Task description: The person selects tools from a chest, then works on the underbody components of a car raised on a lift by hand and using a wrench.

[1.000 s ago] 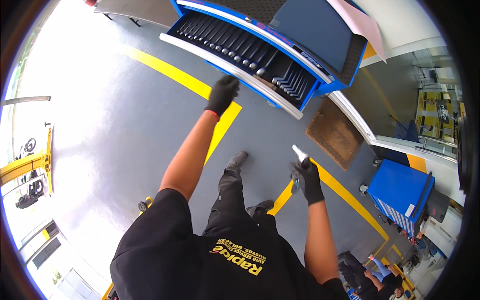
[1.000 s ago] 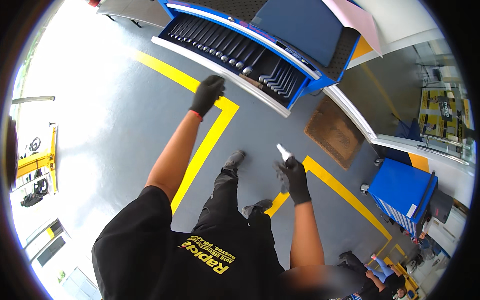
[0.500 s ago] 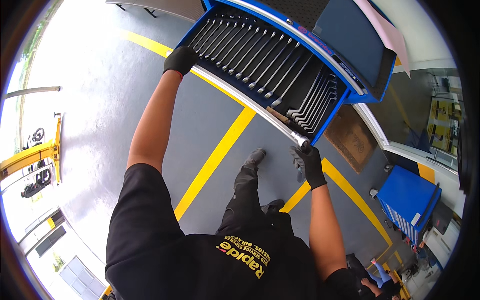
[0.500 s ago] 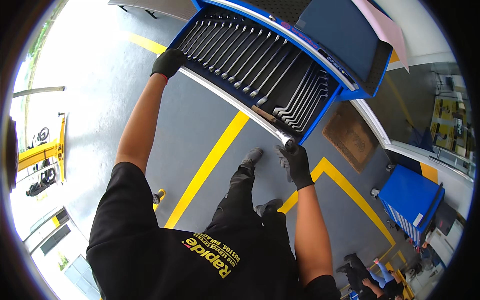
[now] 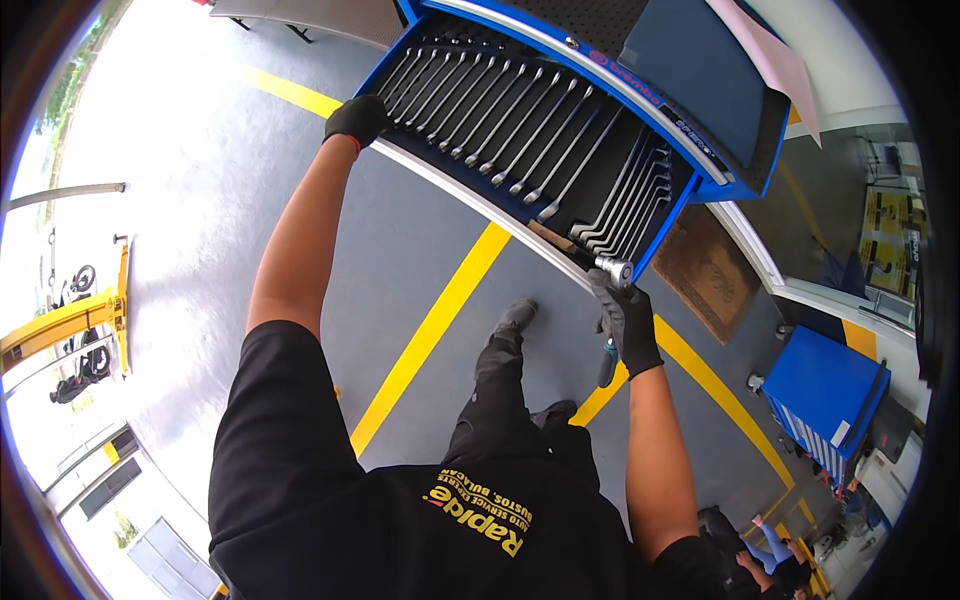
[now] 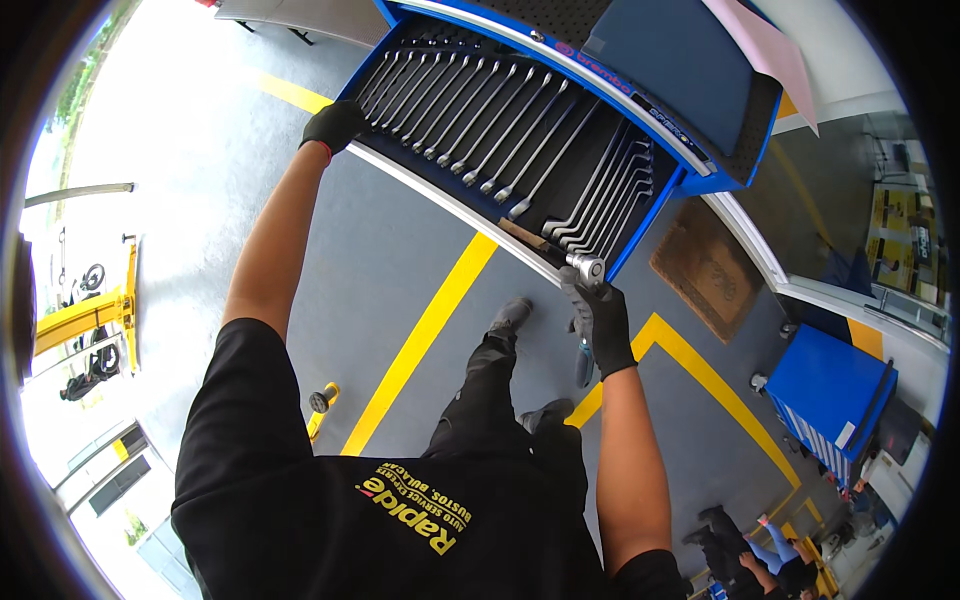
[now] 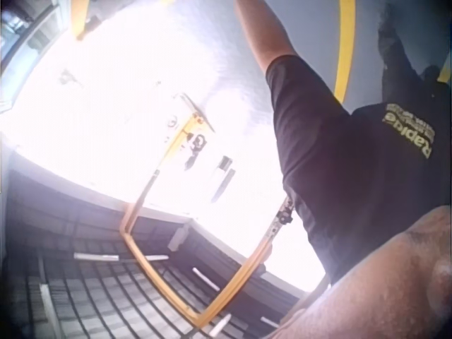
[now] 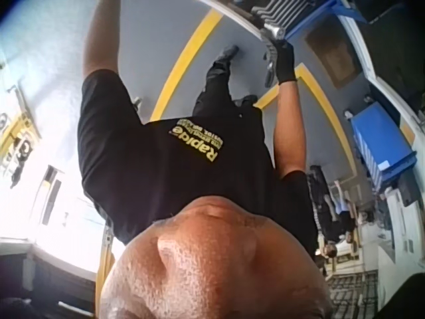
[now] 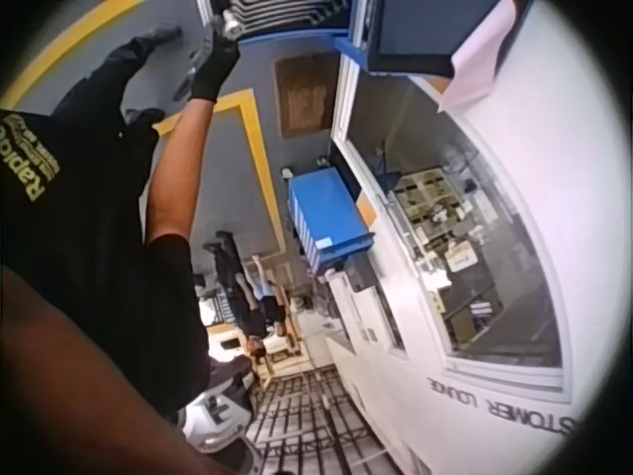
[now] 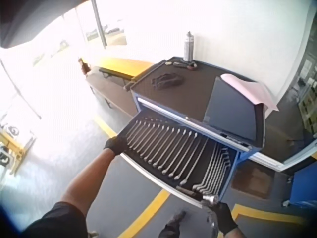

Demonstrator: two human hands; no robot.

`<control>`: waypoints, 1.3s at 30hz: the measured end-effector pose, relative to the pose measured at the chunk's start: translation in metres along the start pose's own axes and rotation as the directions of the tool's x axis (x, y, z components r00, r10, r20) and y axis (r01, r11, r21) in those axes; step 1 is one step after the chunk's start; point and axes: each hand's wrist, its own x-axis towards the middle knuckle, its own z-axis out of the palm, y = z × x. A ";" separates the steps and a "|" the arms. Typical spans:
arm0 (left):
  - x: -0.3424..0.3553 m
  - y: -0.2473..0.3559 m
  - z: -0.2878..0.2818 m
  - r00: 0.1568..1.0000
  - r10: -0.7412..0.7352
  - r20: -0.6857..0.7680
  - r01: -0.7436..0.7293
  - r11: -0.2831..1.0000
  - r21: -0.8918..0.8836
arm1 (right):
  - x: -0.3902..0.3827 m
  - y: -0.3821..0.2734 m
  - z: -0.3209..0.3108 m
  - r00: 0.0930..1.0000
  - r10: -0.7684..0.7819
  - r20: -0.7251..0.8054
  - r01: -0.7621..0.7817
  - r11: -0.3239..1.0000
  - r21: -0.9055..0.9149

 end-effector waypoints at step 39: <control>-0.020 -0.006 0.032 0.991 -0.003 -0.137 0.029 0.981 0.189 | -0.008 0.021 0.000 0.989 0.135 0.053 -0.136 0.990 0.032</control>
